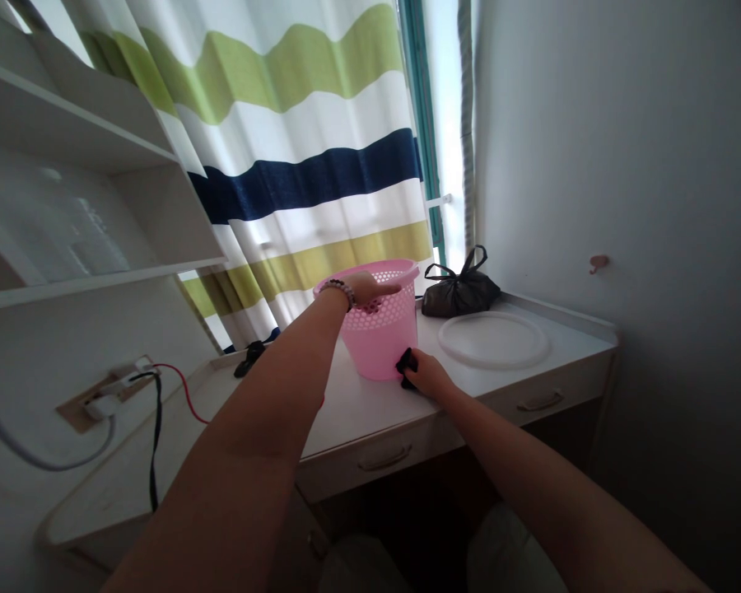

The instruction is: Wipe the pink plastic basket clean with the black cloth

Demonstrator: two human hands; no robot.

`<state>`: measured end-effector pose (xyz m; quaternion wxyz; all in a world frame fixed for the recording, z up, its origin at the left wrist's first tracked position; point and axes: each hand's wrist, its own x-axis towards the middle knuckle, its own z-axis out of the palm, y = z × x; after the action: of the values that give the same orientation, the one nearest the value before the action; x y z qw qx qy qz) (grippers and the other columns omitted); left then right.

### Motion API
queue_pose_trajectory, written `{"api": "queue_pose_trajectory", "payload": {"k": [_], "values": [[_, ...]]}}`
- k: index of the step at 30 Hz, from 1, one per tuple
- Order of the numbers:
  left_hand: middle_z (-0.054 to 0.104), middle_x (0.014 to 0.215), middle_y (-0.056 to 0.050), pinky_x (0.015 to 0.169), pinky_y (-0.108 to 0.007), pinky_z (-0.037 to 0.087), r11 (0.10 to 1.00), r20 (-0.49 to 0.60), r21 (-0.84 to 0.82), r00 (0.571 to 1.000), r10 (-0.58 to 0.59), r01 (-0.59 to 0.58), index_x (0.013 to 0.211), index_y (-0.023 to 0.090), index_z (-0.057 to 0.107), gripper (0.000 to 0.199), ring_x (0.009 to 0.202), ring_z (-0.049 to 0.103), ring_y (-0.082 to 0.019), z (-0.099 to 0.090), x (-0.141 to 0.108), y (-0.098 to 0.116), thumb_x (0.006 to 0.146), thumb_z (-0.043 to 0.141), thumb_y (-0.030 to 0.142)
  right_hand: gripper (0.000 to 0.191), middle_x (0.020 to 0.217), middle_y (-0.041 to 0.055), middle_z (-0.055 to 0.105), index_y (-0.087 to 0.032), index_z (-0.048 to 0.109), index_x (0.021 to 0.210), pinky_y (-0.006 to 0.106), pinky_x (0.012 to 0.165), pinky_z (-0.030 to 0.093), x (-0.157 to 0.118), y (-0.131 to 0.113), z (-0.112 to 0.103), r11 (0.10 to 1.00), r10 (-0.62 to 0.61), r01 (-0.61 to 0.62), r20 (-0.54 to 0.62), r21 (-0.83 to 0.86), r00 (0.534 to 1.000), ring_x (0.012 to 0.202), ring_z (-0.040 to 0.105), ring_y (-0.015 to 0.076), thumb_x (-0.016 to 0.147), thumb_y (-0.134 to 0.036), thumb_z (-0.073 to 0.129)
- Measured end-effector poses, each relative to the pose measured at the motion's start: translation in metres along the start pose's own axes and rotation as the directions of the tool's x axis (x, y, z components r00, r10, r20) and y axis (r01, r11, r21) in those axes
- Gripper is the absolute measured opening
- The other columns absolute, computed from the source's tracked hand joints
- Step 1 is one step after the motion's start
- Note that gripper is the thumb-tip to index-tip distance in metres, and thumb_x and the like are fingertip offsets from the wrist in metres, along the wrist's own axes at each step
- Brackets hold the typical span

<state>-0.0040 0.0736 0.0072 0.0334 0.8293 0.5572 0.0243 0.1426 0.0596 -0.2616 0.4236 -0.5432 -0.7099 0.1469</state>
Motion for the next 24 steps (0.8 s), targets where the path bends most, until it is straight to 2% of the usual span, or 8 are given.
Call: {"api": "queue_pose_trajectory", "payload": {"k": [6,15,21,24], "values": [[0.066,0.07,-0.006,0.073,-0.03,0.035,0.996,-0.045,0.089,0.998,0.037,-0.033,0.061,0.017,0.066,0.055,0.063,0.055,-0.017,0.0,-0.005,0.006,0.071,0.042,0.066,0.024,0.083,0.0019,0.062,-0.02,0.056,0.095,0.022,0.063,0.036,-0.001,-0.003,-0.002,1.0,0.005,-0.005,-0.004,0.001,1.0,0.073,0.054,0.0135,0.074,-0.031,0.058],[0.064,0.069,-0.006,0.074,-0.031,0.035,0.996,-0.106,0.075,0.993,0.053,-0.045,0.06,0.018,0.065,0.055,0.062,0.054,-0.017,0.002,-0.01,0.007,0.073,0.039,0.066,0.021,0.081,0.003,0.063,-0.022,0.058,0.094,0.023,0.063,0.037,-0.006,-0.013,-0.009,0.999,0.03,-0.031,0.003,0.035,1.0,0.074,0.056,0.0161,0.072,-0.022,0.059],[0.064,0.069,-0.006,0.068,-0.031,0.036,0.998,-0.123,0.05,0.991,0.048,-0.042,0.063,0.02,0.063,0.055,0.061,0.054,-0.017,0.003,-0.011,0.005,0.07,0.04,0.069,0.023,0.082,0.0025,0.062,-0.021,0.056,0.095,0.023,0.064,0.037,-0.003,-0.008,-0.005,0.999,0.034,-0.034,0.001,0.014,0.999,0.074,0.055,0.0147,0.073,-0.028,0.058],[0.065,0.07,-0.005,0.071,-0.03,0.036,0.998,-0.112,0.056,0.993,0.048,-0.042,0.064,0.018,0.064,0.059,0.062,0.053,-0.016,0.003,-0.01,0.004,0.069,0.04,0.071,0.024,0.083,0.003,0.062,-0.02,0.056,0.096,0.022,0.064,0.036,-0.003,-0.006,-0.003,0.999,0.029,-0.029,0.01,0.013,1.0,0.074,0.055,0.0143,0.074,-0.028,0.058]]}}
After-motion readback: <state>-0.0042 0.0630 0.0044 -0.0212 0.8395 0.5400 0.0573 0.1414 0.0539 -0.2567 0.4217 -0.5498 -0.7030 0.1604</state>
